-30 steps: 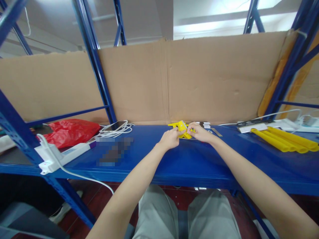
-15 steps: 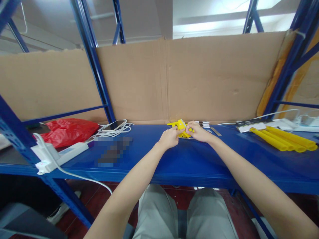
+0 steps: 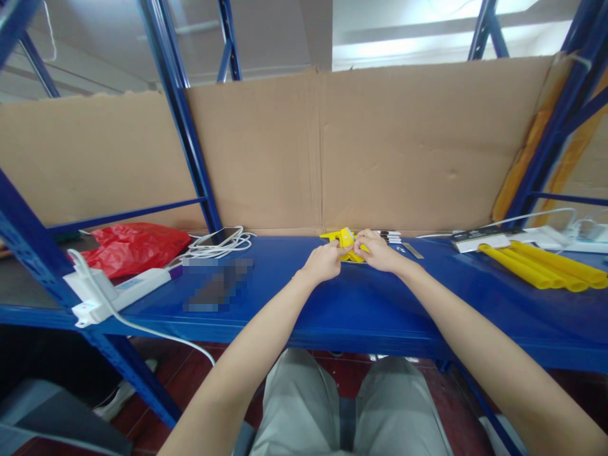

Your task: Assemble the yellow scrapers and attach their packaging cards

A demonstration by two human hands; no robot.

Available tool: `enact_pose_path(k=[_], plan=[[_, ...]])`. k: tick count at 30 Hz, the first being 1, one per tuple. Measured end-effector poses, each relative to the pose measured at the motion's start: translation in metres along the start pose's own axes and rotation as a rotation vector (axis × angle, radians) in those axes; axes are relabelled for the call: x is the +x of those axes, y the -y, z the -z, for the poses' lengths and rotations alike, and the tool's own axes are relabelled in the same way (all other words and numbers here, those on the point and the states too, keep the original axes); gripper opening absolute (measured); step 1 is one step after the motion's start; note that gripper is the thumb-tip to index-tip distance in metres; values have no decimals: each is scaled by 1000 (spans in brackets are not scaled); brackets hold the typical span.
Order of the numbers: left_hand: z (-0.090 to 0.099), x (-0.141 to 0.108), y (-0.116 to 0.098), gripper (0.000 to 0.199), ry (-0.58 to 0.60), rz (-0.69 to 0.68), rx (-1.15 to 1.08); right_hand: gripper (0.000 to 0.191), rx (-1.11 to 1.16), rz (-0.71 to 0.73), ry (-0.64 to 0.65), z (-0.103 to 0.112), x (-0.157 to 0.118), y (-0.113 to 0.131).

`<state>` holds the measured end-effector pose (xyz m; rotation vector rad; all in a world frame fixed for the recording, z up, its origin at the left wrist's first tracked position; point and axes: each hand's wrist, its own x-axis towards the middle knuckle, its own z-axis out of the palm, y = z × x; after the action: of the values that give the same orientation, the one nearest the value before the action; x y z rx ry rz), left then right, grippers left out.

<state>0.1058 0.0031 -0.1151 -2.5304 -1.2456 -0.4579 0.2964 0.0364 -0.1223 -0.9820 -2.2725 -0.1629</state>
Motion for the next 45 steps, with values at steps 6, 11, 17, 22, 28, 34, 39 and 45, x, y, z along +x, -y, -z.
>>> enact_pose_path(k=[6, 11, 17, 22, 28, 34, 39, 45], plan=[[0, 0, 0, 48, 4, -3, -2, 15, -48, -10, 0, -3, 0, 1], [2, 1, 0, 47, 13, 21, 11, 18, -76, 1, -14, -2, -2, 4], [1, 1, 0, 50, -4, 30, 16, 15, -89, -59, -33, -5, -1, 3], [0, 1, -1, 51, 3, 54, 17, 11, -21, -168, -56, -11, 1, 0], [1, 2, 0, 51, 4, 78, 0, 4, 143, -261, -148, -17, 1, -2], [-2, 3, 2, 51, -35, 71, -33, 14, 456, -418, -236, -15, 5, 1], [-4, 2, 3, 53, -56, 28, -63, 13, 721, -616, -55, 4, 3, 17], [-8, 4, 7, 46, -84, -62, -158, 11, 780, -598, -61, 12, 1, 18]])
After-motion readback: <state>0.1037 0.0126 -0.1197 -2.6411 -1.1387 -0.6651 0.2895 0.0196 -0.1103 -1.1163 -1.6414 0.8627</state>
